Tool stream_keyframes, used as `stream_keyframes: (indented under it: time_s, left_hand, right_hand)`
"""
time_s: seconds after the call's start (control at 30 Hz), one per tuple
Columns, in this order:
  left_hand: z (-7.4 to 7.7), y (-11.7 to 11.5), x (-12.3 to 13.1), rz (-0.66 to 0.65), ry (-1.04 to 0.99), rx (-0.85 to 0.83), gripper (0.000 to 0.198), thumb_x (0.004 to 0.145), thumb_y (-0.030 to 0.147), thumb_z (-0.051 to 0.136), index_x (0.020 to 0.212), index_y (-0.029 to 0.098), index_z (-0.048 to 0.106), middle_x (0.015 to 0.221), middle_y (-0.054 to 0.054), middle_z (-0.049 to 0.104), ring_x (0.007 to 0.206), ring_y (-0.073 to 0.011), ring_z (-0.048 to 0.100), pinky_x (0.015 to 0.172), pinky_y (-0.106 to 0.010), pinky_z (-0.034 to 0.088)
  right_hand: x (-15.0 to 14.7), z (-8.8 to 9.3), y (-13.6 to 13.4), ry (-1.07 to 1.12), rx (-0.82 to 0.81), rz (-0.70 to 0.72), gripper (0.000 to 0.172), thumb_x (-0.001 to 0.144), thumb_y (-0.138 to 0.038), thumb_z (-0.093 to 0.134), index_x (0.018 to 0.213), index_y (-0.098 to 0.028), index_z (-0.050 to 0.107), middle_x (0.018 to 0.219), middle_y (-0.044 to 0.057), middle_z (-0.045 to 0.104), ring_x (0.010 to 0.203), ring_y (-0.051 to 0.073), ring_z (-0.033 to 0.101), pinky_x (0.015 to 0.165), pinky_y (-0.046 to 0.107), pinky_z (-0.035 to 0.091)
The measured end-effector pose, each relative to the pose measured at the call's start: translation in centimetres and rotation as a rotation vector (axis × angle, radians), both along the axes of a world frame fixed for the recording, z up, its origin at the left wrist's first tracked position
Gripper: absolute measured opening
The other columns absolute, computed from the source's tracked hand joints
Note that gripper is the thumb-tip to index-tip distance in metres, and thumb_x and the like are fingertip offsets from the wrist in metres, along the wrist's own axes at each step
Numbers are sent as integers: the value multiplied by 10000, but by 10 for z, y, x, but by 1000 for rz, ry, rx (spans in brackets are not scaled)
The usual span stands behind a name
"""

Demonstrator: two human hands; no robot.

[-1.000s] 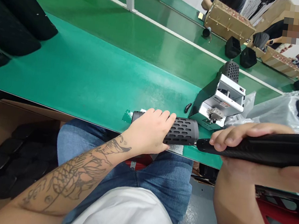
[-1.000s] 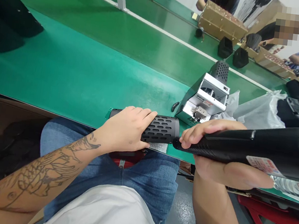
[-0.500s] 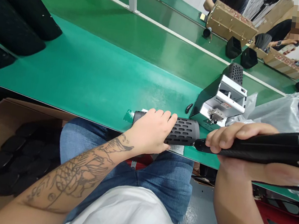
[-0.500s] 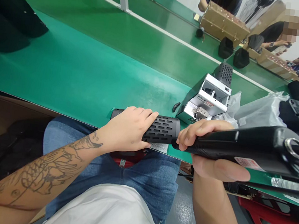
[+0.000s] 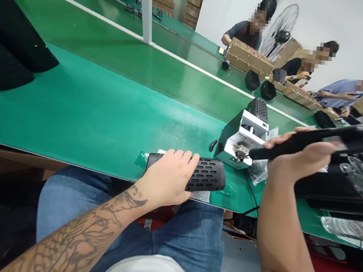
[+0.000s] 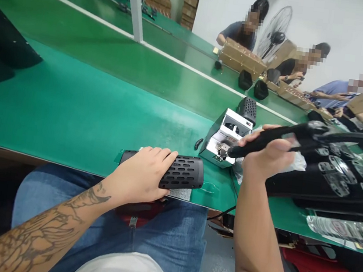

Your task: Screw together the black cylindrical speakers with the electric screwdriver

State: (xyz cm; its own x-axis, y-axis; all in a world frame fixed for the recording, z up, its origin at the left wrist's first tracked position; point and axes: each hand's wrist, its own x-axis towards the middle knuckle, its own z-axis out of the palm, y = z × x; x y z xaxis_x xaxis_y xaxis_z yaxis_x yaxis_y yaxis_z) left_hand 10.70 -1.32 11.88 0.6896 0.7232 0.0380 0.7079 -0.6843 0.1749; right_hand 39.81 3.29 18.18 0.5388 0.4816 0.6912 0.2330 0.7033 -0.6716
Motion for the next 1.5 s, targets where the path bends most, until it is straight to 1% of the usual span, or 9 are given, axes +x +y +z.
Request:
stream_keyframes:
  time_s: [0.17,0.27,0.43,0.5,0.57,0.7,0.9,1.1,1.5]
  left_hand:
    - [-2,-1,2,-8,-11,-10,921,850,574,819,1567,67,540,1316,-215,702,1138,-411,691,1001,-555,534]
    - [5,1,-4,-5,-65,-79,904,865,605,813,1566,97,552,1382,-212,708,1224,-419,694,1063,-556,538]
    - [16,13,-27,-64,-234,-198,567,1035,495,637,1538,233,614,1583,-114,657,1352,-327,696,1155,-456,536]
    - [15,21,-33,23,-248,-153,508,1101,447,504,1532,209,629,1599,-111,657,1380,-323,687,1186,-463,517]
    - [11,28,-34,166,-228,-138,523,1124,454,419,1503,181,656,1549,-120,699,1373,-339,692,1177,-483,517]
    - [5,35,-30,332,-174,-317,509,1100,592,434,1295,264,770,1338,-59,820,1198,-318,771,986,-433,584]
    - [8,32,-25,359,-182,-333,492,1068,631,468,1196,281,789,1255,-51,843,1139,-319,782,917,-430,578]
    - [7,33,-25,377,-200,-339,474,1055,631,488,1174,288,791,1233,-50,845,1119,-315,781,896,-416,573]
    - [13,31,-25,457,-238,-406,483,988,665,577,1196,274,770,1196,-64,852,1098,-319,789,908,-401,592]
  right_hand:
    - [1,-26,8,-48,-60,41,736,817,-924,699,804,-189,653,544,-1,564,392,201,567,377,330,484]
    - [1,-29,-3,-34,-115,116,669,822,-861,707,805,-192,680,565,17,579,413,221,587,409,360,508]
    - [-12,0,-35,42,-184,192,624,824,-838,678,863,-218,730,583,25,594,444,224,580,420,370,500]
    - [-27,18,-56,64,-234,310,686,753,-893,776,896,-222,761,610,27,624,486,232,602,462,386,530]
    - [-47,31,-77,66,-281,517,712,688,-878,877,964,-226,803,661,32,672,525,238,635,519,403,564]
    - [-95,33,-101,40,-316,797,687,870,-853,734,1047,-194,812,705,67,705,511,258,665,525,436,580]
    - [-130,17,-90,21,-258,797,691,855,-838,760,1040,-174,809,654,38,672,485,236,656,464,382,545]
    - [-127,12,-80,8,-326,876,576,838,-733,870,1032,-193,813,690,42,710,508,237,670,503,384,563]
    - [-131,-11,-79,-22,-313,983,640,823,-816,816,1008,-207,753,729,14,673,541,191,641,537,364,572]
